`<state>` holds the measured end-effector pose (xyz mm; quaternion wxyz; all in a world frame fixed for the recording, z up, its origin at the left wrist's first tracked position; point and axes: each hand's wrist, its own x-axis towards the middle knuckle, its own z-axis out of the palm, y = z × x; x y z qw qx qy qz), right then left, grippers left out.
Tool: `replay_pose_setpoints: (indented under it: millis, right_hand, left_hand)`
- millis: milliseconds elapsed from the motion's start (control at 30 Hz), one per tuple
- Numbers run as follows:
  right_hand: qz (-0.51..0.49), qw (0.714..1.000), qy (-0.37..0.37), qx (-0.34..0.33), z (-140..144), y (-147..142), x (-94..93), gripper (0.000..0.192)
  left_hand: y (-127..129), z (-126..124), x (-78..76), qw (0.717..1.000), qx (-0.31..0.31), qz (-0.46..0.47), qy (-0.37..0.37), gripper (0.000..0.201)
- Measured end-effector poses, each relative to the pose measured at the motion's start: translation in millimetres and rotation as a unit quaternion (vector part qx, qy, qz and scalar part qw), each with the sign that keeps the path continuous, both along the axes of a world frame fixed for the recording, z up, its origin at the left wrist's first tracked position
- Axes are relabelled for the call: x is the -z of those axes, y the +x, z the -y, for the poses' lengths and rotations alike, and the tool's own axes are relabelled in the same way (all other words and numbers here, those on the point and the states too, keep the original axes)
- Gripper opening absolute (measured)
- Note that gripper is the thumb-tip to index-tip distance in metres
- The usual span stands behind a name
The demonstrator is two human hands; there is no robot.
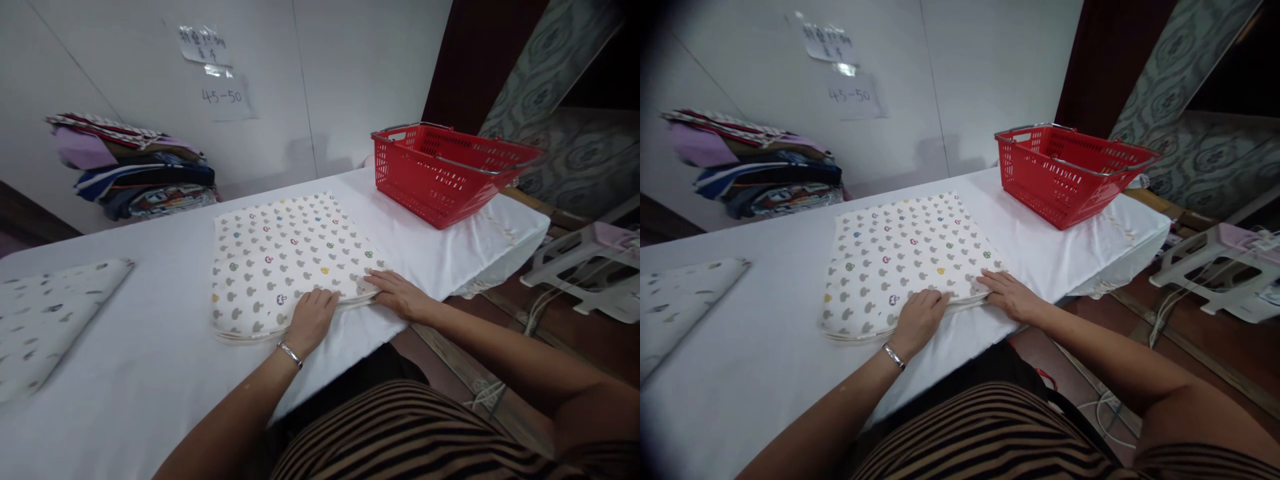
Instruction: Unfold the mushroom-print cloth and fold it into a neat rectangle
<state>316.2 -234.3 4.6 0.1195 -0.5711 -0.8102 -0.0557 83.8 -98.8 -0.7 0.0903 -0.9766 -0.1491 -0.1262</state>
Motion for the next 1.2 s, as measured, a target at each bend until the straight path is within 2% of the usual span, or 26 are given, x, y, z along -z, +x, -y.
replay_pose_setpoints:
  millis: [167, 333, 533, 700, 867, 1033, 1200]
  right_hand:
    - [0.004, 1.000, 0.000, 0.003, 0, 0, 0.7, 0.020]
    - [0.000, 1.000, 0.016, -0.007, -1, 0, 1.4, 0.021]
    - [0.016, 1.000, 0.007, -0.011, -3, 4, 10.3, 0.022]
    - [0.012, 0.999, 0.013, -0.027, -3, 3, 17.0, 0.021]
    - [0.008, 0.999, 0.039, -0.034, -2, -1, 16.7, 0.021]
    - [0.001, 0.998, 0.057, -0.021, -1, -4, 23.0, 0.023]
    - [-0.036, 0.999, 0.016, 0.014, -2, -2, 26.0, 0.026]
  left_hand:
    - [0, 6, 3.4, 0.999, 0.034, -0.032, -0.008, 0.022]
    - [1, 0, -4.0, 1.000, -0.015, 0.009, 0.006, 0.023]
    - [1, 5, 4.1, 0.999, 0.036, -0.027, 0.011, 0.022]
    - [-1, 7, 8.2, 1.000, 0.026, -0.018, -0.001, 0.020]
    - [-6, 9, 6.2, 0.999, 0.008, 0.017, -0.028, 0.030]
    - [-14, 11, 7.9, 0.999, 0.023, -0.004, -0.046, 0.004]
    - [-20, 8, 14.5, 0.999, 0.036, -0.005, -0.028, 0.010]
